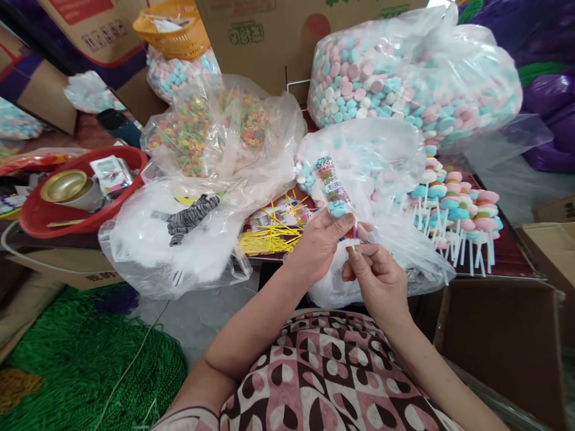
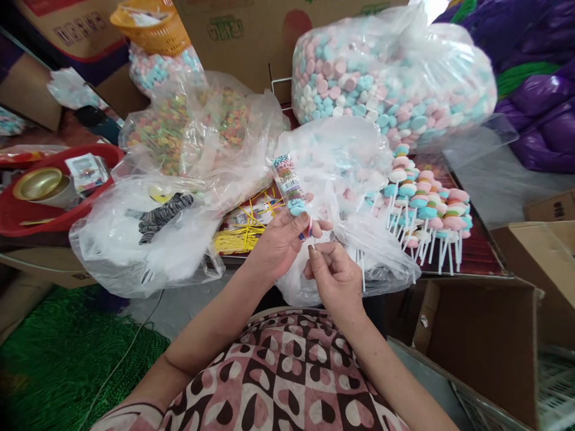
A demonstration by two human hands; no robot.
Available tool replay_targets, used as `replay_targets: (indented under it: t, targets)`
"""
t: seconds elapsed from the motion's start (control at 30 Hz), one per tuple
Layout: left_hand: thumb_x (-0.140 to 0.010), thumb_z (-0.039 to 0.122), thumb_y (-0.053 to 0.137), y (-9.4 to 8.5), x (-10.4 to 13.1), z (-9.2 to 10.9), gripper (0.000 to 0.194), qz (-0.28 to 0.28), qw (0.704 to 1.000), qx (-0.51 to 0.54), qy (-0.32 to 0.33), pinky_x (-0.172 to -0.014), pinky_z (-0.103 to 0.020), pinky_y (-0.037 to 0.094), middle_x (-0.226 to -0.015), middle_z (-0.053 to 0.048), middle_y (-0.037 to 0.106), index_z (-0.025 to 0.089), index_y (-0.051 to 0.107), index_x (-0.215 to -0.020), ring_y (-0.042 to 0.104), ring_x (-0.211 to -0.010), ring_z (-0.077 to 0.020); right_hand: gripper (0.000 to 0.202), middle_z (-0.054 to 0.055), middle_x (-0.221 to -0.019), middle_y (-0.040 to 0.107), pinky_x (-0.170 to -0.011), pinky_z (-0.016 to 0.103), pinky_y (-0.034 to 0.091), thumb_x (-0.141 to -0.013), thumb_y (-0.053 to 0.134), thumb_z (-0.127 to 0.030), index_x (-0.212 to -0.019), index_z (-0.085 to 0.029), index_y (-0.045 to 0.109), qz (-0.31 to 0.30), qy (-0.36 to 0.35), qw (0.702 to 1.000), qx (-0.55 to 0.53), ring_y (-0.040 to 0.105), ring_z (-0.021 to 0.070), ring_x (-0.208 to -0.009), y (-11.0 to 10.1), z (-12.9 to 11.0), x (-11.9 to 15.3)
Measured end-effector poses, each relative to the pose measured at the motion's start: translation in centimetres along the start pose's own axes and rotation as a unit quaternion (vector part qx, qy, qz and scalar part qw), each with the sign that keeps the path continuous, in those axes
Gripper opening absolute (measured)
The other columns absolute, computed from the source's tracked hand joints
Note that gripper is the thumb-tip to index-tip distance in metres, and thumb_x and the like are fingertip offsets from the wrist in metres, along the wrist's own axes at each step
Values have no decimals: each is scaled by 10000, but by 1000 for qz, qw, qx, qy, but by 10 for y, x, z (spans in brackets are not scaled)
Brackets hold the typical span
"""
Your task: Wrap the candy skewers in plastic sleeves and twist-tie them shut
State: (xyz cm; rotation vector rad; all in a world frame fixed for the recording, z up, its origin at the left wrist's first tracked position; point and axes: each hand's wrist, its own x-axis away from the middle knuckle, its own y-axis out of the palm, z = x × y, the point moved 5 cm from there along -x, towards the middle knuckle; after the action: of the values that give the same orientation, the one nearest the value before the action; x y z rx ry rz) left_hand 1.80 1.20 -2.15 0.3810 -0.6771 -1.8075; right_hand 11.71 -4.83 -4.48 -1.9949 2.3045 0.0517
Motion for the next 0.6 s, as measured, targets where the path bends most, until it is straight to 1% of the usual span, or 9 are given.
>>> replay_targets:
  t: [0.03, 0.1, 0.2, 0.27, 0.33, 0.4, 0.5, 0.57, 0.6]
  targets:
    - [-724, 486, 778, 0, 2, -3, 365, 2, 1000, 5, -10, -732, -265, 522, -624, 26, 623, 182, 592, -806, 674, -749, -148, 186, -52, -552, 599, -509, 237, 455, -906, 641, -383, -839, -217, 588, -1, -3, 1000, 2, 544, 106, -482, 1, -1, 0]
    - [-741, 518, 751, 0, 5, -11, 392, 1, 999, 1, -41, -589, -239, 498, -633, 19, 633, 174, 624, -879, 637, -621, -129, 194, -53, -548, 590, -509, 232, 449, -912, 635, -387, -835, -213, 593, -1, -5, 1000, 2, 534, 100, -479, 3, -2, 1]
    - [-770, 545, 708, -1, 8, -19, 464, -14, 997, -5, -79, -406, -201, 369, -649, 5, 648, 155, 651, -1015, 536, -463, -98, 232, -51, -536, 580, -498, 230, 434, -904, 643, -417, -816, -207, 597, -7, 16, 1000, -21, 519, 100, -469, 6, -1, 2]
    - [-780, 520, 707, -3, 7, -19, 441, -27, 997, 12, -76, -399, -193, 358, -612, 7, 629, 144, 662, -1005, 556, -483, -112, 260, -46, -521, 576, -494, 227, 416, -894, 657, -427, -779, -204, 590, -21, 48, 997, -60, 506, 97, -465, 9, 3, 0]
    - [-783, 479, 718, -5, 5, -16, 365, -46, 996, 32, -68, -472, -202, 427, -602, -5, 626, 136, 673, -901, 629, -585, -141, 266, -41, -501, 576, -498, 228, 398, -890, 663, -428, -766, -202, 600, -51, 90, 988, -118, 492, 95, -456, 11, 7, -1]
    - [-783, 458, 722, -7, 4, -16, 334, -78, 993, 41, -79, -545, -222, 475, -627, -23, 642, 130, 664, -801, 661, -635, -153, 281, -27, -492, 588, -494, 235, 385, -885, 654, -455, -765, -203, 624, -99, 132, 969, -183, 498, 104, -450, 14, 9, -2]
    - [-786, 504, 697, -9, 7, -23, 371, -147, 977, 42, -148, -489, -234, 448, -539, 9, 578, 135, 657, -776, 592, -464, -126, 306, -1, -500, 615, -458, 249, 370, -839, 679, -502, -766, -205, 662, -166, 190, 934, -252, 524, 132, -438, 19, 10, 0]
    - [-782, 526, 686, -10, 9, -28, 389, -167, 968, 36, -183, -454, -227, 410, -482, 33, 522, 138, 652, -771, 512, -377, -97, 300, -6, -481, 603, -434, 248, 354, -802, 719, -499, -757, -206, 675, -181, 210, 921, -272, 507, 133, -413, 20, 10, 2]
    - [-778, 516, 688, -10, 10, -28, 382, -164, 968, 32, -189, -460, -224, 404, -494, 27, 536, 135, 652, -772, 497, -378, -87, 290, -13, -469, 592, -429, 244, 345, -790, 735, -489, -760, -205, 683, -176, 210, 922, -274, 490, 126, -401, 20, 10, 2]
